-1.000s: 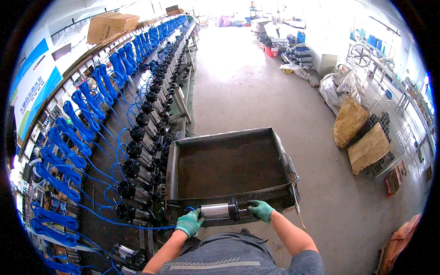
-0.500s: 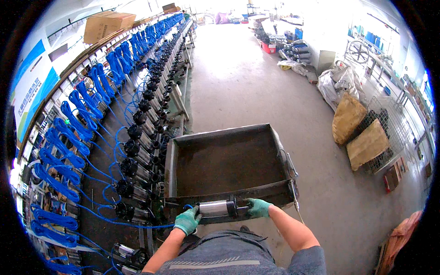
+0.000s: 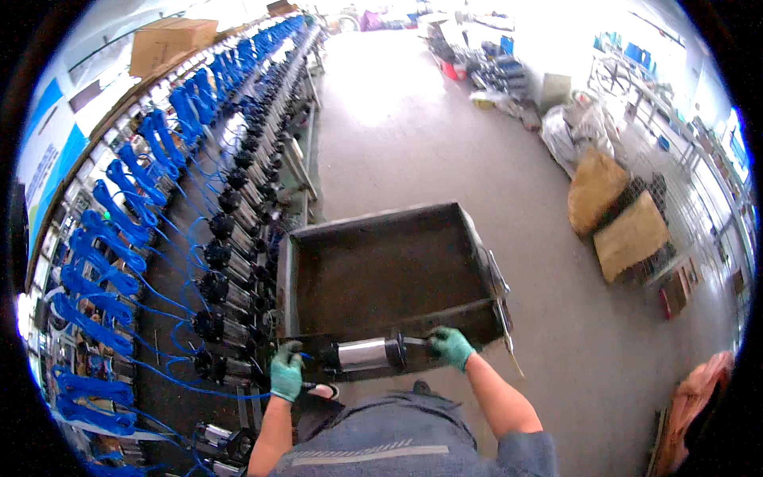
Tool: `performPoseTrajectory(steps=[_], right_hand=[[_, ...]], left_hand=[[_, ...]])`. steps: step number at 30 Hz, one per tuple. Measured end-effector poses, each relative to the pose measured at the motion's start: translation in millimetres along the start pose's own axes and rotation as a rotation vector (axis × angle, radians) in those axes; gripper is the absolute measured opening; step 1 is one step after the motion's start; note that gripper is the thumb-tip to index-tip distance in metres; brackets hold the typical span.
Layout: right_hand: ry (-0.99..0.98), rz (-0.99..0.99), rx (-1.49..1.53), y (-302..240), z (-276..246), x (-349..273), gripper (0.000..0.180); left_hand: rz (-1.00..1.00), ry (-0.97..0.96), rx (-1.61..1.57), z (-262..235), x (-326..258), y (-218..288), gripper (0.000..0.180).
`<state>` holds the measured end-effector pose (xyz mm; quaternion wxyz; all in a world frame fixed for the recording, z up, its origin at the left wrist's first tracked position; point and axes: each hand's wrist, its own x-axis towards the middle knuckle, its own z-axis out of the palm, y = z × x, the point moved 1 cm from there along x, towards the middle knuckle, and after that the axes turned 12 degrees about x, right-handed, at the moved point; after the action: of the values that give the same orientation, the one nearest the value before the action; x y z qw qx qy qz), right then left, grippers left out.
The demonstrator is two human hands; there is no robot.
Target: The person repeatedly picks up cylindrical pumps from a rack, connects a blue hose, and submerges them in a water-filled tray to test for leaks or operation. After testing, the person removes the hose and places the pump back on the rack.
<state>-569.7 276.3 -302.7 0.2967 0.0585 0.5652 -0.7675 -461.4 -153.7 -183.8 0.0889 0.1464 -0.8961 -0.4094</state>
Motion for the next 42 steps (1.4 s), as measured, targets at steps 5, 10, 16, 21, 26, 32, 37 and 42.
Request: performPoseTrajectory(steps=[5,10,16,21,26,32,37,42], right_hand=[[0.397,-0.145,0.206,-11,-12,-36,0.019],[0.724,-0.284,0.393,-6,-57,-51,0.021],[0.929,-0.316,0.467,-4,-102,-42,0.015],[1.061,-0.250,-0.210,47,-161,-36,0.022],[1.097,-0.338,-0.759,11,-92,-49,0.032],[1.094,-0.278,-0.842,-24,-48,-74,0.030],[0.776,-0.452,-0.815,-25,-29,-52,0.024],[0.635,-0.326,-0.835,-6,-17,-26,0.028]], left_hand=[[0.025,-0.024,-0.115,-44,-17,46,0.022],[0.102,-0.008,-0.242,-73,-23,101,0.021],[0.327,-0.196,-0.120,-37,-11,136,0.027],[0.371,-0.346,-0.065,-12,-1,152,0.034],[0.362,-0.336,-0.038,-22,-11,144,0.037],[0.327,-0.361,-0.025,-16,-12,149,0.044],[0.357,-0.344,-0.033,-12,-10,146,0.046],[0.371,-0.336,-0.030,-13,-13,152,0.043]])
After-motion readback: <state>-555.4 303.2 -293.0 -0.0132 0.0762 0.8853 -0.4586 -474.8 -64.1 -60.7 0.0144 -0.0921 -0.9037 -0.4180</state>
